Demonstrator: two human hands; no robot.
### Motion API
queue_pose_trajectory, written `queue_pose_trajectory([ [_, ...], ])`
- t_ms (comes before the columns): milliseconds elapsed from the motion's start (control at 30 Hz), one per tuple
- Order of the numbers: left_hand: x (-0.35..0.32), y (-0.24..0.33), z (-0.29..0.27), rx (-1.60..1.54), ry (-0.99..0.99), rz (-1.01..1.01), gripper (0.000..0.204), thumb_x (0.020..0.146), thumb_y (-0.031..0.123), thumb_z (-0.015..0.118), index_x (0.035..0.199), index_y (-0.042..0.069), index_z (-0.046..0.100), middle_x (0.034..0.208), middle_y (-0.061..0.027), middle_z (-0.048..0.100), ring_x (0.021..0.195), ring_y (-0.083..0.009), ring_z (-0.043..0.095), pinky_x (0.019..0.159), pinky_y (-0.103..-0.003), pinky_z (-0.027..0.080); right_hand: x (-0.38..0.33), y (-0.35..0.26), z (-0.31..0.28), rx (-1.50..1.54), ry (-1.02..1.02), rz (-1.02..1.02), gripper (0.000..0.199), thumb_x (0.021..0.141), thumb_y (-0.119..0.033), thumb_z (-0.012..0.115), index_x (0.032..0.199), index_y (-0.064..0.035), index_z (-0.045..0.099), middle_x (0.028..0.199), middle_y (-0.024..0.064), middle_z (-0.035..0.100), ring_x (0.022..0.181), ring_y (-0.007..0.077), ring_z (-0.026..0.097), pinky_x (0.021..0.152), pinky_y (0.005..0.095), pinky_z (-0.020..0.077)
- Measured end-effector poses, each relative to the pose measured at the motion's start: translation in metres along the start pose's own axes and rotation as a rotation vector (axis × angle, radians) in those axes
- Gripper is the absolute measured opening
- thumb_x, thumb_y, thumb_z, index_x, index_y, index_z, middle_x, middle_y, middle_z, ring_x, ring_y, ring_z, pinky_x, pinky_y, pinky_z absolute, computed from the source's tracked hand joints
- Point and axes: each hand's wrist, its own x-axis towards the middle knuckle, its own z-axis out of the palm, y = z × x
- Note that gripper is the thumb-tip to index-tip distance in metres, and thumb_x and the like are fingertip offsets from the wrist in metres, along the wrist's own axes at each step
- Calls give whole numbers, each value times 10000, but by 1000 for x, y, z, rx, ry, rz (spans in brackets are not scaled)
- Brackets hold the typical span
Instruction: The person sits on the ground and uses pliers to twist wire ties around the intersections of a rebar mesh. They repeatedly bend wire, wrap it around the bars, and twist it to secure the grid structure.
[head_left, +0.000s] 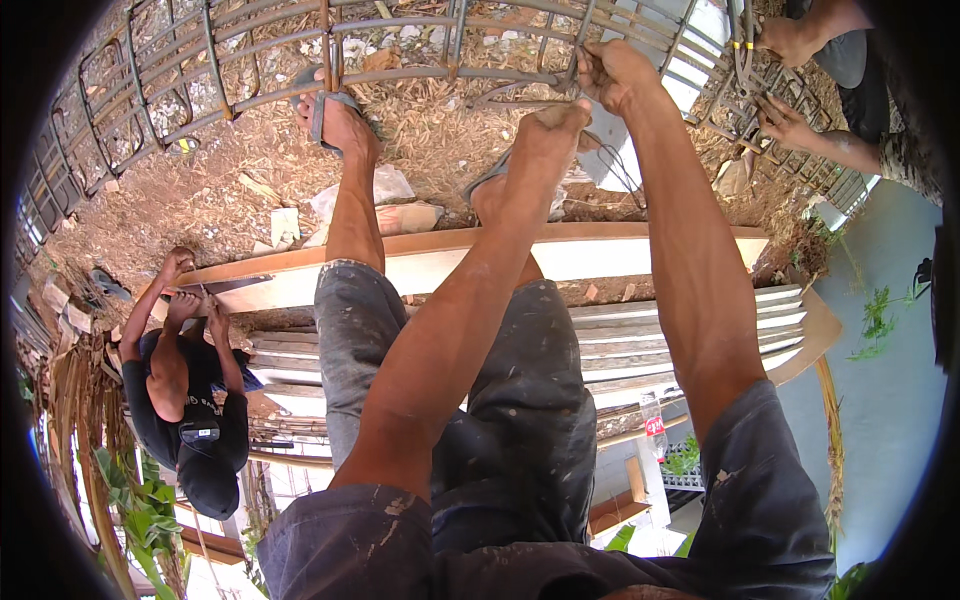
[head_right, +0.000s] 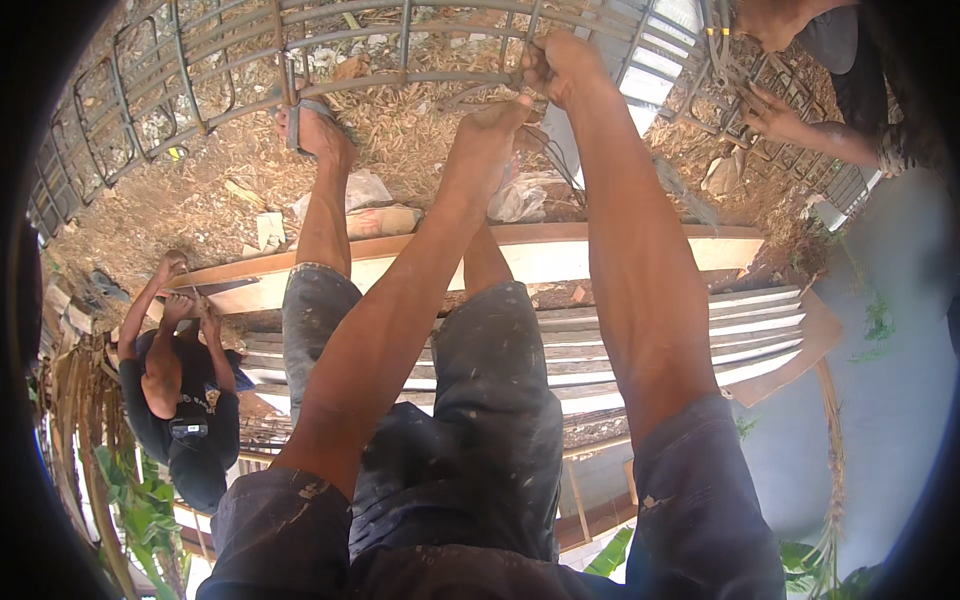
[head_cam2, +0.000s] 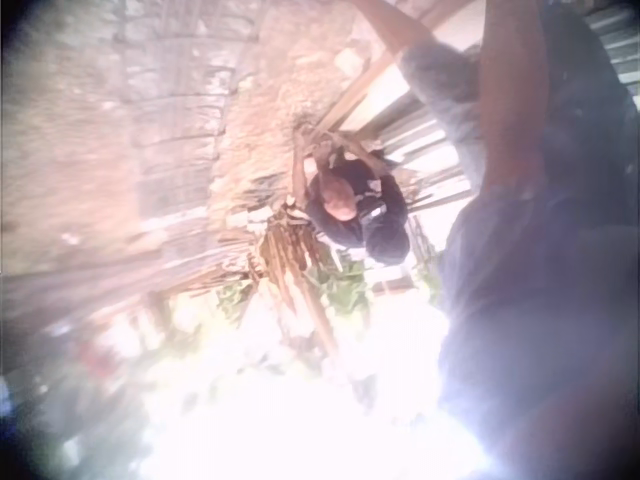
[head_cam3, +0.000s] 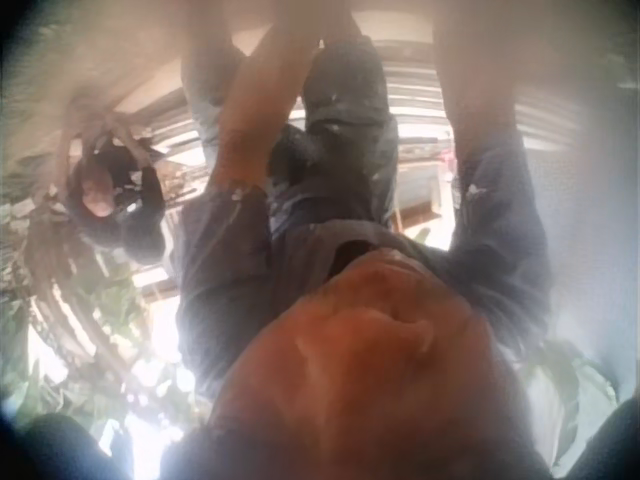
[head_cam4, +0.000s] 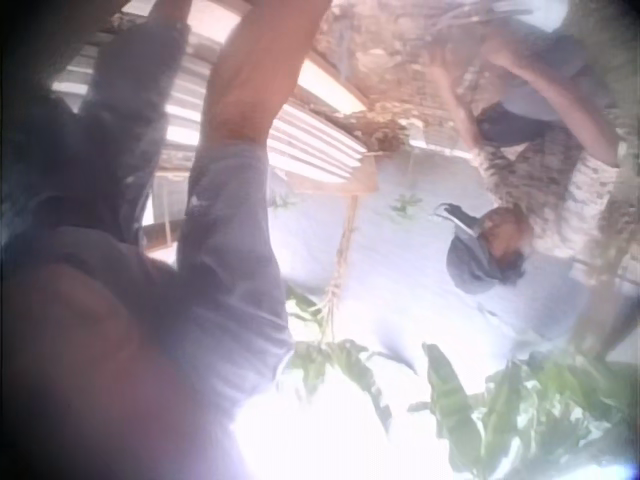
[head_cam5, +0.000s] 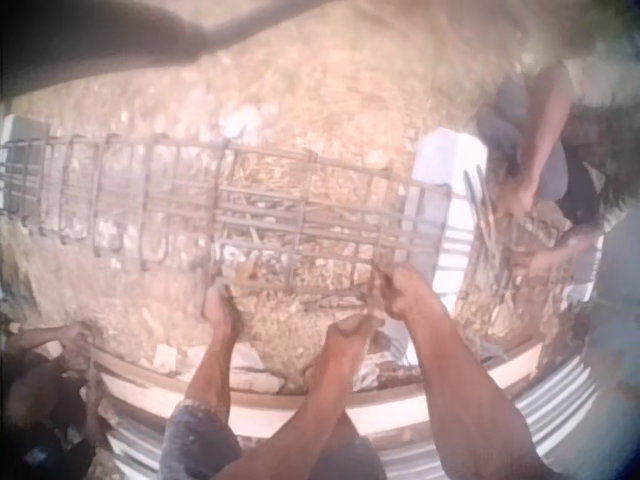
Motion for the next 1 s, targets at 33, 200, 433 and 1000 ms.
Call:
queue_pose_trajectory([
  [33, 0, 6, 1, -102, 4, 7, 321, 874, 287, 614, 853, -27, 680, 661, -65, 627, 565, -210, 562, 583, -352, 474, -2, 4, 0, 199, -23, 75, 230, 963, -97, 431, 832, -13, 599, 623, 19, 556, 542, 129, 536, 494, 260, 501],
  [200, -10, 44, -5, 698, 135, 339, 304, 882, 319, 573, 894, 43, 698, 700, -111, 658, 607, -292, 620, 644, -431, 513, 32, 37, -13, 802, -91, 252, 151, 976, -121, 504, 1040, 15, 510, 730, 73, 548, 602, 188, 530, 519, 314, 516],
  [433, -45, 55, 8, 610, 250, 64, 245, 852, 240, 580, 900, 25, 687, 787, -203, 664, 755, -369, 643, 716, -442, 504, -12, 128, -31, 505, -475, -40, 270, 1010, -215, 442, 1177, -12, 503, 974, 59, 593, 848, 186, 592, 782, 341, 529],
  [1000, 12, 24, -55, 245, -106, -36, 113, 872, 120, 583, 858, 38, 659, 733, -4, 613, 697, -75, 559, 638, -222, 439, 145, 182, 40, -1861, -107, -1056, 417, 844, -210, 539, 1251, -118, 539, 1313, 128, 510, 1209, 294, 503, 984, 449, 424],
])
